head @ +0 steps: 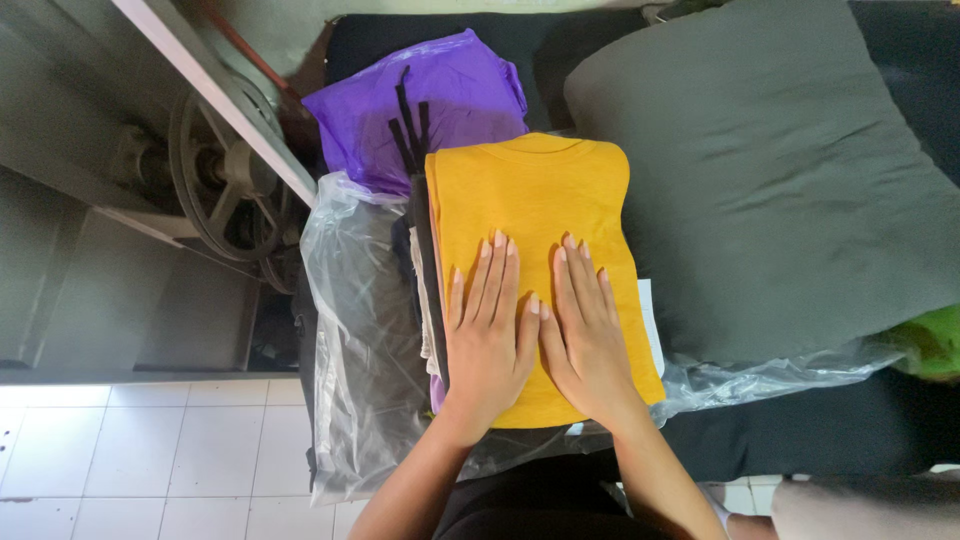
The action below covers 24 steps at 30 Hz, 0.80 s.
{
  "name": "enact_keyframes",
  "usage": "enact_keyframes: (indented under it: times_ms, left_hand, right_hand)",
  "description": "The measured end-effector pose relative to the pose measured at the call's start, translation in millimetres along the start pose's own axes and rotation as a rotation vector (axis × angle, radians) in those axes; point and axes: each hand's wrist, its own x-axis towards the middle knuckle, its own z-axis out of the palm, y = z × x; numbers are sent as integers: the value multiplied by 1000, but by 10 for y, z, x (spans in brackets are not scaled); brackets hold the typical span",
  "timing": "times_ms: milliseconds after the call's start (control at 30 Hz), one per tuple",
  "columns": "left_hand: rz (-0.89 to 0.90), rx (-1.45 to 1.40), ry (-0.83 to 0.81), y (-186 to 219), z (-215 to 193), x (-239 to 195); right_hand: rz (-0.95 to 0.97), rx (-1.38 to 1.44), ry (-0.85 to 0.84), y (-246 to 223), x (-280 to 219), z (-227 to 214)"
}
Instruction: The person folds a yellow t-shirt and places it on a stack. They then fold a clear plastic bag and place it on the table. The person continues to fold and stack various clothing items, including a white t-shirt and a black t-shirt.
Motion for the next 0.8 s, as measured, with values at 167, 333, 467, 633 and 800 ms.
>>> enact_keyframes:
  times_ms: [167,333,467,633,800]
  left_hand:
    - [4,-4,4,-1,-4,-1]
    - [4,-12,11,-5,4,-7]
    - [6,-5,16,-11,10,-8]
    - [7,-14,14,-10,8,-8]
    - [7,-18,12,-7,4,-7]
  right_hand:
    - [-10,9,10,-16,-2,-10]
    - [-14,6,14,-17,-6,-10]
    - [-10,-4,12,-14,-2,-5]
    - [-3,2,11,-12,-5,-7]
    - [-3,1,6,-15,-7,-7]
